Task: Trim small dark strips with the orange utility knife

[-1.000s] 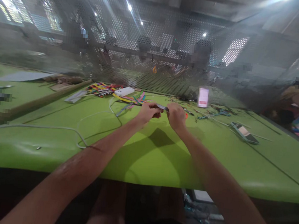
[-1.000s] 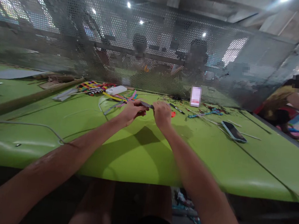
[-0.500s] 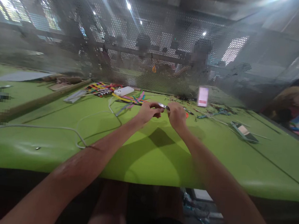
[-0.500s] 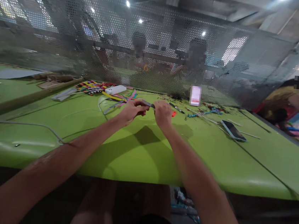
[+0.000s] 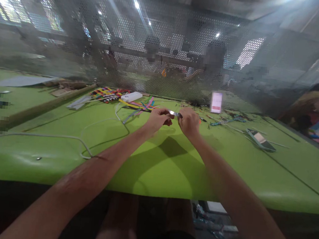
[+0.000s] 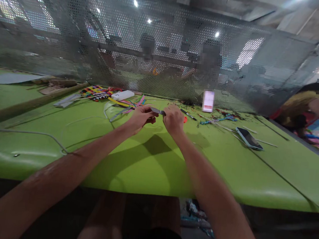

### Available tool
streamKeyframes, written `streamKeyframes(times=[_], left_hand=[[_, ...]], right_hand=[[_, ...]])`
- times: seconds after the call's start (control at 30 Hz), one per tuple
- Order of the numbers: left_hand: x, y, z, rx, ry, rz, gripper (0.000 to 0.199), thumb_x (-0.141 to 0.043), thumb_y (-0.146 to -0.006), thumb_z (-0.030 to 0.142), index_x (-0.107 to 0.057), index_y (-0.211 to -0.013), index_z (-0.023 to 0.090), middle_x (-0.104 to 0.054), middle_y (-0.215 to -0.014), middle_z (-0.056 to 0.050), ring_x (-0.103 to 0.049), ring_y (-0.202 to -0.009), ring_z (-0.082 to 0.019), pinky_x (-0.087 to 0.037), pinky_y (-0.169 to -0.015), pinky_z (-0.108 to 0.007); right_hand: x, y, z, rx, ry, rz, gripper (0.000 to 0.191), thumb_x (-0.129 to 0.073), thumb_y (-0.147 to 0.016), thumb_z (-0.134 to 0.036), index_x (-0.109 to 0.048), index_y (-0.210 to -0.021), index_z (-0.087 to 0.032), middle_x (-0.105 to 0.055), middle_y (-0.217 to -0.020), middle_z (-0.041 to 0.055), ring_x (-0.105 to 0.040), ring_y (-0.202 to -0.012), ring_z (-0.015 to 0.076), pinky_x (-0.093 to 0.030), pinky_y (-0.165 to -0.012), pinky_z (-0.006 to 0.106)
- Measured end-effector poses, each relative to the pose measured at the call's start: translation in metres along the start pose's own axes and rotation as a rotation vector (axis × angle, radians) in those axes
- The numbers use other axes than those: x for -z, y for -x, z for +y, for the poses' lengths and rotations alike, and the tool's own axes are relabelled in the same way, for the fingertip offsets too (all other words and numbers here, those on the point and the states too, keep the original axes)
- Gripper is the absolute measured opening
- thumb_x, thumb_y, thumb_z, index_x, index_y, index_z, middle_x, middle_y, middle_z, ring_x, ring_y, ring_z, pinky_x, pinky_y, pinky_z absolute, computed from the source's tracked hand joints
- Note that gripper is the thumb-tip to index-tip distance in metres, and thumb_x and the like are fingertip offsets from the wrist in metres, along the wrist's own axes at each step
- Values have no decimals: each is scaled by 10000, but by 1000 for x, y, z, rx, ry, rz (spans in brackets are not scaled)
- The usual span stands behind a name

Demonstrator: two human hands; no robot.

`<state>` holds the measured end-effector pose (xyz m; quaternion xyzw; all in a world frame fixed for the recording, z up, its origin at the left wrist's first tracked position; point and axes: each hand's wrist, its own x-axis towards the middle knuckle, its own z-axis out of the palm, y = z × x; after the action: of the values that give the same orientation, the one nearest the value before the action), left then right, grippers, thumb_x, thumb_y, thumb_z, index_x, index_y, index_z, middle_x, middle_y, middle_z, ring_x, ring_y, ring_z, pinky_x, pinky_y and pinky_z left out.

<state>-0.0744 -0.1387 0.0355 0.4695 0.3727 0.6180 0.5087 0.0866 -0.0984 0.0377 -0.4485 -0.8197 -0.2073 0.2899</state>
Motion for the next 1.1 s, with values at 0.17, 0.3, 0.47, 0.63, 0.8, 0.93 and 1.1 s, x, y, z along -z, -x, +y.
streamKeyframes(times=[0.17,0.3,0.47,0.63,0.8,0.93,1.1], left_hand=[[0,0,0,-25,-8,19,180,-642,-786,-25,-716,-744,134,-656,-588,17,-584,-475,-73,-500,-530,-209],[1,-1,-2,-63,-43,12,164,-660,-775,-2,-700,-699,138,-651,-576,14,-576,-479,-73,-496,-533,-213],[4,-3,-5,-99,-82,3,150,-666,-769,24,-705,-695,148,-638,-560,15,-567,-492,-75,-488,-544,-217],[4,-4,-5,-131,-105,7,147,-652,-752,25,-713,-694,146,-623,-531,18,-549,-479,-77,-483,-544,-227],[5,-5,-6,-138,-79,-4,136,-648,-733,35,-706,-679,146,-625,-527,17,-557,-481,-80,-474,-539,-227],[6,-6,-7,-151,-107,11,123,-653,-737,56,-709,-681,151,-623,-522,19,-542,-471,-77,-478,-549,-233],[3,-4,-4,-158,-109,26,127,-651,-721,55,-693,-651,153,-620,-512,16,-532,-459,-79,-465,-531,-235]], right_hand=[[-2,1,-6,5,15,-34,251,-490,-979,-152,-665,-800,-166,-683,-854,118,-560,-838,244,-328,-730,343],[-3,1,-5,-18,22,-34,223,-494,-944,-109,-672,-823,-166,-687,-871,124,-559,-855,251,-336,-734,343],[-2,1,-5,-33,24,-46,236,-483,-938,-85,-673,-824,-167,-693,-881,123,-566,-867,252,-342,-741,343],[0,1,-7,-30,25,-37,238,-483,-955,-86,-673,-836,-167,-688,-876,117,-565,-873,250,-356,-759,342],[-1,1,-8,-36,28,-14,266,-468,-974,-82,-665,-820,-172,-675,-858,111,-553,-858,241,-354,-757,339],[-2,1,-7,-26,20,-3,277,-449,-955,-62,-655,-809,-174,-664,-843,107,-534,-842,239,-355,-750,345],[-2,2,-7,-27,22,-6,270,-440,-949,-60,-645,-818,-177,-666,-853,115,-528,-852,245,-357,-755,348]])
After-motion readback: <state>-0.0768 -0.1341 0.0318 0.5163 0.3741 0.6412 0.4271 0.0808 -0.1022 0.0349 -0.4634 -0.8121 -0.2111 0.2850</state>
